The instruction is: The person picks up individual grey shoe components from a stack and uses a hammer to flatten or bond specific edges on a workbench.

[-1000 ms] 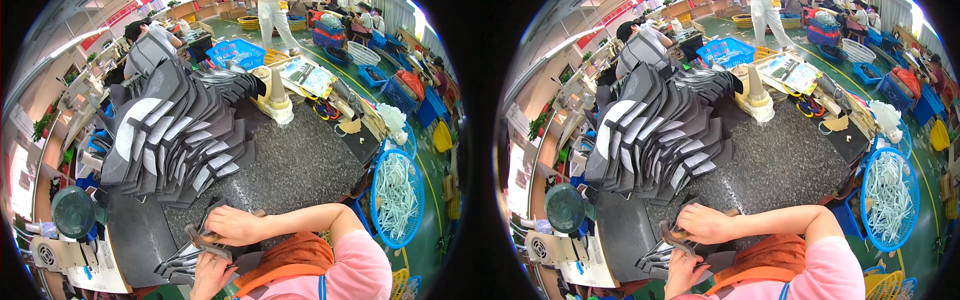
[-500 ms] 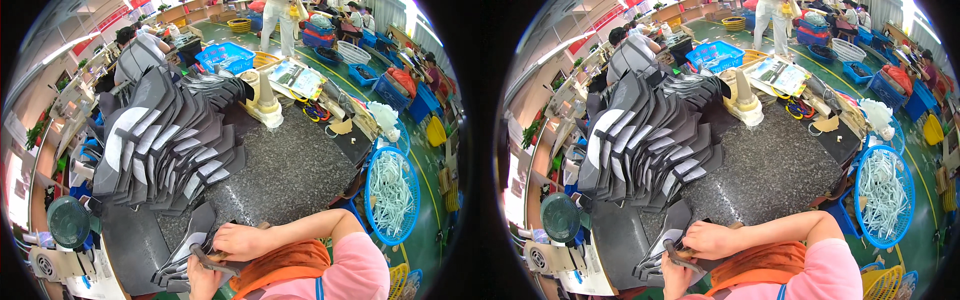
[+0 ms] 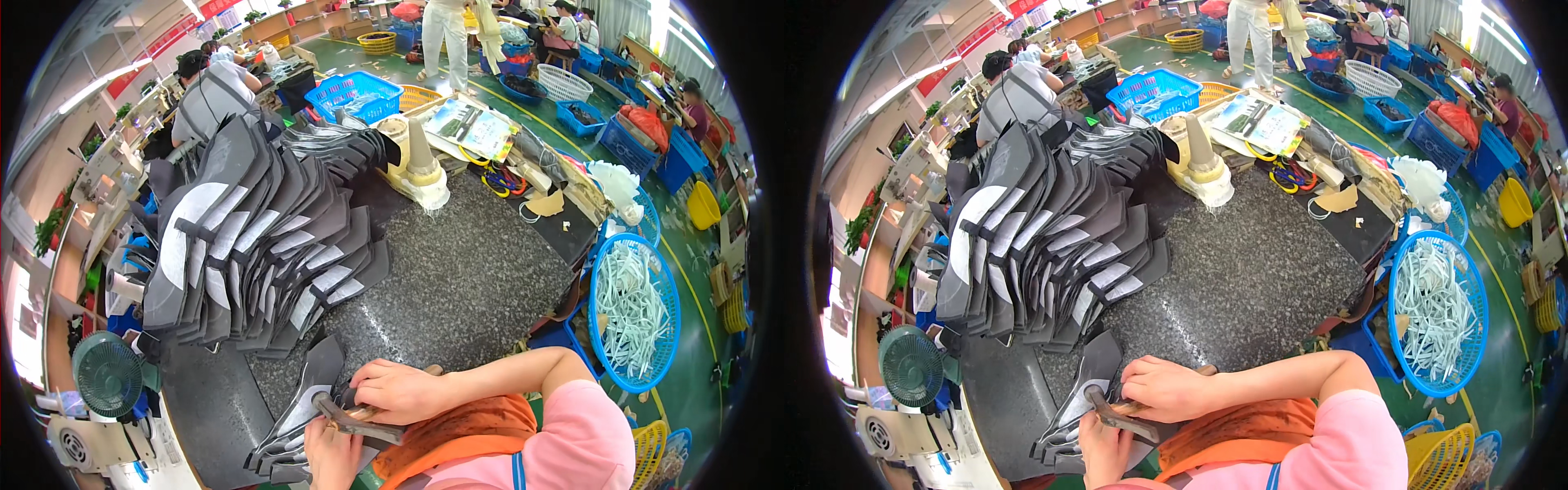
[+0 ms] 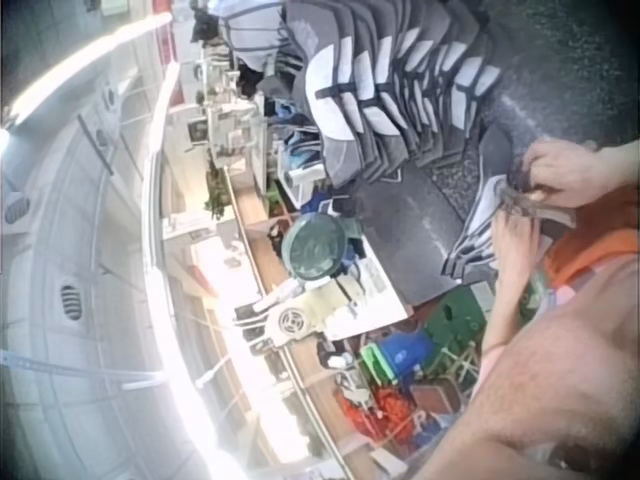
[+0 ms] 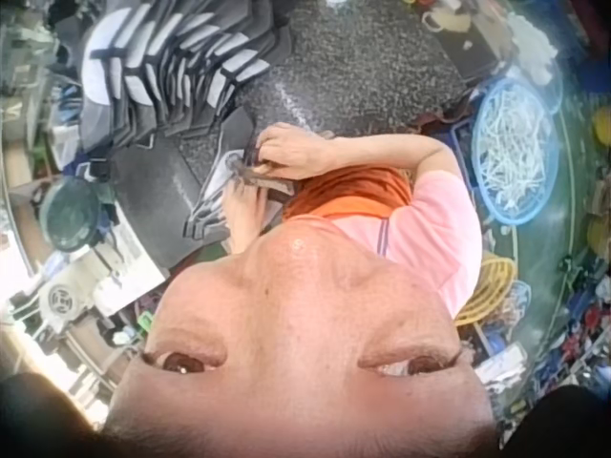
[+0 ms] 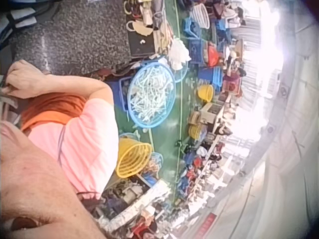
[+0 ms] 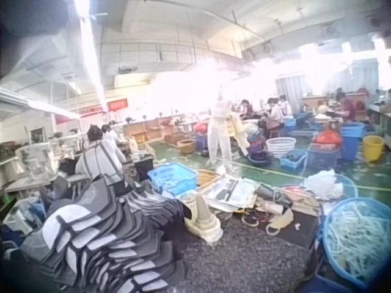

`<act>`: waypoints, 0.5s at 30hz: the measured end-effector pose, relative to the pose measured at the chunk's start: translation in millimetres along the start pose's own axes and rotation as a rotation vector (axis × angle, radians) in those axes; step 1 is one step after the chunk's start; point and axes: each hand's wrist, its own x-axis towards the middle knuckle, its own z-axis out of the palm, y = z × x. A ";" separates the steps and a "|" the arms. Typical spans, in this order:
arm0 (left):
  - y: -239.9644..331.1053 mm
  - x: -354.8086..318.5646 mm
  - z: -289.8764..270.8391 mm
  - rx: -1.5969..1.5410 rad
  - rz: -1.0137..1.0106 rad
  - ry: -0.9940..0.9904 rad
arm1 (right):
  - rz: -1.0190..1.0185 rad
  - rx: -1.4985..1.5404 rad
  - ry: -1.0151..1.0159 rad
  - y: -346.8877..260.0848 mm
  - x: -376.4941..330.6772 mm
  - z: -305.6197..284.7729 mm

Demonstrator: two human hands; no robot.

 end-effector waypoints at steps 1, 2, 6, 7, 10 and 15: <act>2.1 1.6 -2.4 -0.004 -0.001 0.000 | 0.037 0.008 0.014 -0.6 -3.5 -4.5; 4.3 3.5 -5.7 -0.048 -0.037 -0.032 | 0.075 0.012 0.027 -2.2 -7.0 -10.9; -1.9 1.2 1.9 -0.068 -0.094 0.037 | 0.129 -0.210 0.341 -12.7 -35.7 -68.6; -0.5 4.3 0.2 -0.079 -0.094 0.060 | 0.217 -0.386 0.305 -22.5 -48.6 -93.3; 0.3 10.1 0.0 -0.080 -0.046 0.129 | 0.054 -0.376 0.794 -38.2 -67.8 -108.1; 9.7 19.6 -7.4 -0.127 0.063 0.106 | 0.197 0.409 0.992 -78.5 -40.7 -119.2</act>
